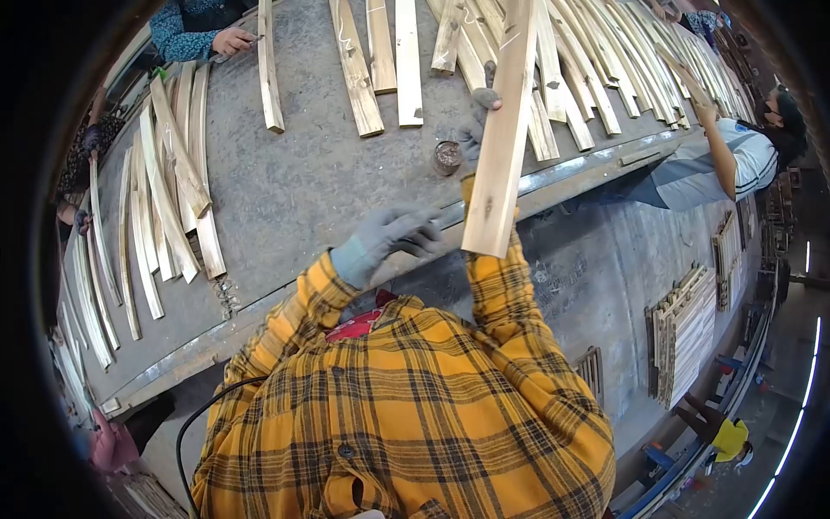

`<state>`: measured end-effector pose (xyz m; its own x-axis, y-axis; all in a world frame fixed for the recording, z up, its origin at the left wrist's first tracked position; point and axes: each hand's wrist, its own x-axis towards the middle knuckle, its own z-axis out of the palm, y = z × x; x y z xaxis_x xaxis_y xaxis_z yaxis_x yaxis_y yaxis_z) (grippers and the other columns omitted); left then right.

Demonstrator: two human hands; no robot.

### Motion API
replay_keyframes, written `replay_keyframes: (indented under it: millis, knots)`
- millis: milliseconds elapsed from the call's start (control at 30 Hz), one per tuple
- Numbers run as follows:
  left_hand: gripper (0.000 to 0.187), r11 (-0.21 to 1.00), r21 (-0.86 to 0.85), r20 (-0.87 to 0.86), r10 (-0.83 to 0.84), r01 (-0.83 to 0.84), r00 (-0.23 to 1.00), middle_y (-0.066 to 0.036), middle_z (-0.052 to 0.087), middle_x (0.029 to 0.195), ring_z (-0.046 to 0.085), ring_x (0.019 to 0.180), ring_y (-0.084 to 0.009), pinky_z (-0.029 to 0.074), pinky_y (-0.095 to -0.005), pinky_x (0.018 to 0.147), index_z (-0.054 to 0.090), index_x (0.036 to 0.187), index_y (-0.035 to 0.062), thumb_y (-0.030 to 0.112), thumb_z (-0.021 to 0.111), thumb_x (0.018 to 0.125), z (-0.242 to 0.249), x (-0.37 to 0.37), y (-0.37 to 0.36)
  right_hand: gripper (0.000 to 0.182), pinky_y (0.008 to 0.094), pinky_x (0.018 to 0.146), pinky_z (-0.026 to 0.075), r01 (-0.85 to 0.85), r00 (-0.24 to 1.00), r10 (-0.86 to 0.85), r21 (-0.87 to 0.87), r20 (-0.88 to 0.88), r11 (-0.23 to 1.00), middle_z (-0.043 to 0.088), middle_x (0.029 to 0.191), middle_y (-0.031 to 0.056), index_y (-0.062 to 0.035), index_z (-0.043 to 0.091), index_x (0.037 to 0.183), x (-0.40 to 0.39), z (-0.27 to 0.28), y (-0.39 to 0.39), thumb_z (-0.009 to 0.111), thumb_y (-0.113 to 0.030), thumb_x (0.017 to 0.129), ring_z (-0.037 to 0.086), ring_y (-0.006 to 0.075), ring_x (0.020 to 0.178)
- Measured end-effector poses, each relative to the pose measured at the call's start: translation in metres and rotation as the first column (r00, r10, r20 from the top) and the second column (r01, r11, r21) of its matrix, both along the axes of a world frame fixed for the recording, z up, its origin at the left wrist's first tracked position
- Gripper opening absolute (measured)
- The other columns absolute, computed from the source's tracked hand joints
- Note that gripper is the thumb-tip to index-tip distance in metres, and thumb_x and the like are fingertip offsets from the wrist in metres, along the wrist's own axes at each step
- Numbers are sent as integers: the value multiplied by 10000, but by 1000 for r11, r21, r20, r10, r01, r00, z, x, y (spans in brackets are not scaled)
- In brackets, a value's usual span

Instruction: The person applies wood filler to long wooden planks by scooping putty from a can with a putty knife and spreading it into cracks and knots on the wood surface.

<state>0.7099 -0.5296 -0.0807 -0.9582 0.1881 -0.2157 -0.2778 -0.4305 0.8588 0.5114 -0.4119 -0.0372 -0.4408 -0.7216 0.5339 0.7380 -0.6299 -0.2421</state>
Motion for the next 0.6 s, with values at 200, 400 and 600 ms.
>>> replay_keyframes:
  millis: [200,400,600]
  knots:
    - [645,700,659,-165,-222,275,961,-210,534,1186,615,1009,-252,515,-362,894,337,1288,-90,181,668,805,41,-5,33,437,196,459,311,-129,982,122,-41,-142,991,485,863,39,-4,346,1355,5,-3,-31,396,-188,962,315,65,486]
    - [621,819,565,-94,-52,97,994,-222,556,1113,628,952,-278,567,-381,799,318,1262,-89,51,669,769,60,11,-5,434,177,460,312,-313,921,266,-134,-285,940,502,872,26,-35,375,1350,15,-16,-71,411,-235,966,333,59,496]
    - [546,917,283,141,250,-281,958,-165,591,940,644,754,-242,590,-348,593,362,1231,-38,-8,640,762,21,47,-72,311,216,450,379,824,561,-195,564,-804,45,558,746,-3,-98,543,1243,61,-18,2,466,-211,963,460,53,512]
